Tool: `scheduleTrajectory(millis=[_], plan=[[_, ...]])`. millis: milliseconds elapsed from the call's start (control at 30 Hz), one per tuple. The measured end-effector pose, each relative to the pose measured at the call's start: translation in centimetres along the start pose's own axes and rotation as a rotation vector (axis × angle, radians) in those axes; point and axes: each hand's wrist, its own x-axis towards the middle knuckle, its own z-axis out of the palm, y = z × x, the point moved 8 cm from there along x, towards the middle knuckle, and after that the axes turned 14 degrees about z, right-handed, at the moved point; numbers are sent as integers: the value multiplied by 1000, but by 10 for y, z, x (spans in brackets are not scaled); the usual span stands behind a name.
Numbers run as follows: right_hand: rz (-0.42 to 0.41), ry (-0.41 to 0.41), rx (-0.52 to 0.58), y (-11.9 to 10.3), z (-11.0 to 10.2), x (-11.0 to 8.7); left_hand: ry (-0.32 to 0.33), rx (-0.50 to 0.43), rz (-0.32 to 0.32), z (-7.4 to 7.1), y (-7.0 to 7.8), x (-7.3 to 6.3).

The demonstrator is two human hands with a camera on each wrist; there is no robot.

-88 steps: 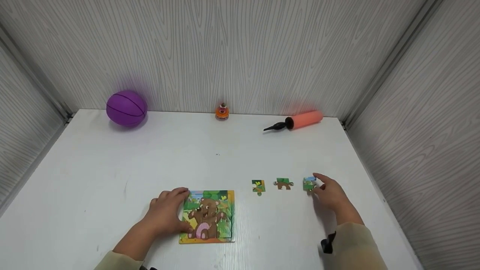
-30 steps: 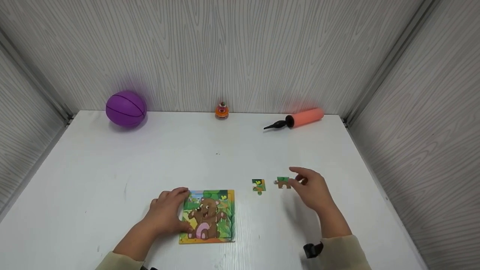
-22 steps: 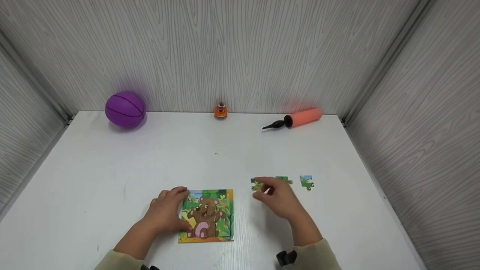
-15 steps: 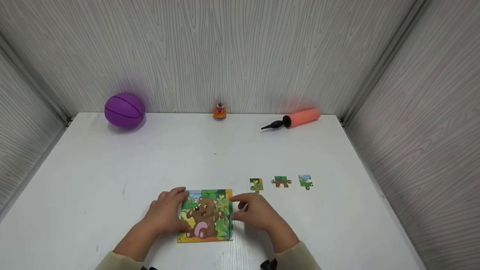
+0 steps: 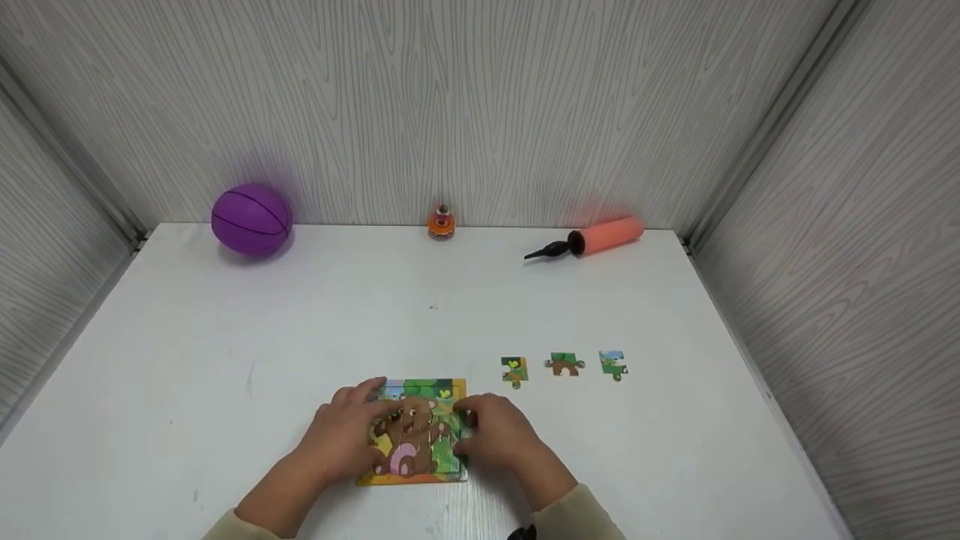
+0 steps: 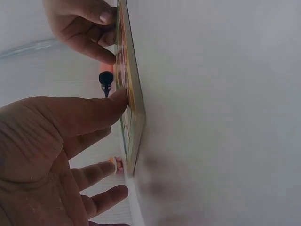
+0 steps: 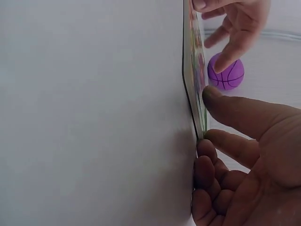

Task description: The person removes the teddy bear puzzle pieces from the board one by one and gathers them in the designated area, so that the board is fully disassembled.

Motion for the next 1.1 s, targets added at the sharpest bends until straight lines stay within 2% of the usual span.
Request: scheduleTrajectory(millis=[200,567,800,1100], plan=[[23,-3,-6,0,4,2,-79,47,49,6,11,-1],[29,-13,-10,-4,3,3,-147,28,39,9,8,2],[47,-18,17,-1,3,4,-138,21,73,10,11,2],[-26,4,63,-1,1,1,-130,15,79,8,10,-1]])
